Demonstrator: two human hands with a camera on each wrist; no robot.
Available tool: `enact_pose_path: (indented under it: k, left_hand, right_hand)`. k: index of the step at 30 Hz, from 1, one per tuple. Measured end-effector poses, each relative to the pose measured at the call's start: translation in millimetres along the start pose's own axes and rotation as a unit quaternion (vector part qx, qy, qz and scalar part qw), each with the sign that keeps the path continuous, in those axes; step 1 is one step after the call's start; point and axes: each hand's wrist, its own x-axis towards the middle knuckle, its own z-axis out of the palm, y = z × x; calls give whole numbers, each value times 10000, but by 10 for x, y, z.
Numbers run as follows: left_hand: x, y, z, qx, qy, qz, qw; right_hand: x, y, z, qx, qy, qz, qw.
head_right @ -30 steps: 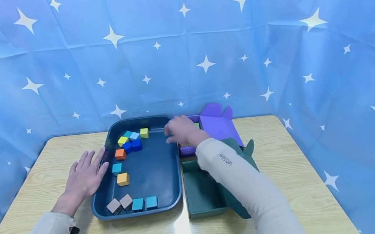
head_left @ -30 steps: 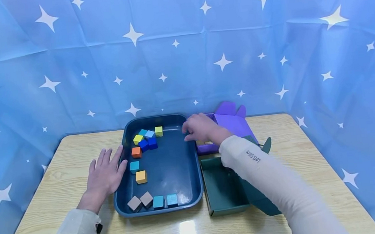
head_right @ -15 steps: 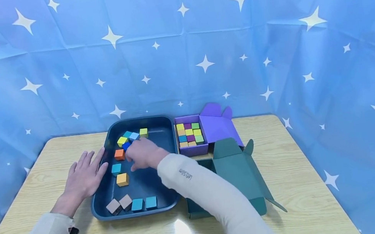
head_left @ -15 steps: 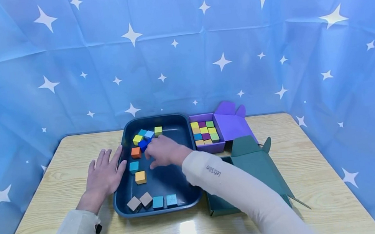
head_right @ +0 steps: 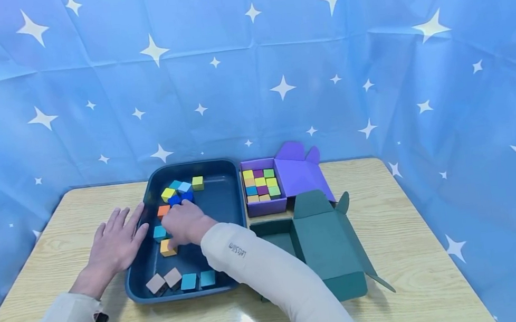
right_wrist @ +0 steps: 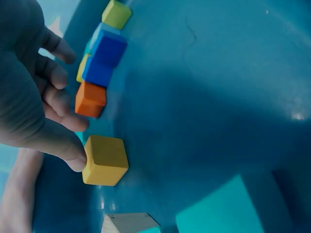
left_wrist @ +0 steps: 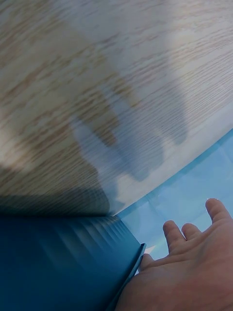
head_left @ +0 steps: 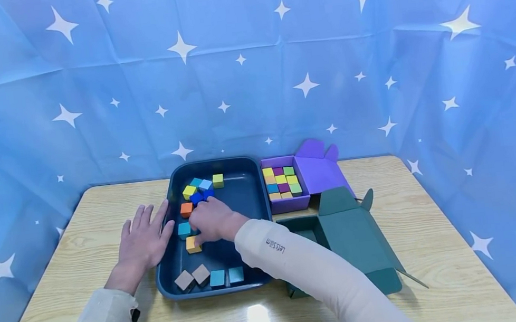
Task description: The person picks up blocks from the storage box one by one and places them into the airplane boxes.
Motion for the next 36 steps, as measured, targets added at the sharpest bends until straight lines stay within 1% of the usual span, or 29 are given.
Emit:
enact_pose_path:
  k: [11, 20, 25, 29, 36]
  left_hand:
    - [2, 0, -3, -7, -19, -19, 10000]
    - [-1, 5, 3, -26, -8, 3, 10000]
    - [0, 12, 3, -3, 8, -1, 10000]
    - [0, 10, 6, 19, 31, -24, 10000]
    - [-3, 11, 11, -13, 49, -26, 10000]
  right_hand:
    - [51, -84, 120, 87, -73, 56, 9999]
    - [32, -72, 119, -59, -132, -74, 9999]
    - [-57, 8, 36, -25, -127, -152, 9998]
    - [-174, 101, -72, 4, -20, -217, 9998]
    - [-364, 368, -202, 10, 230, -163, 9996]
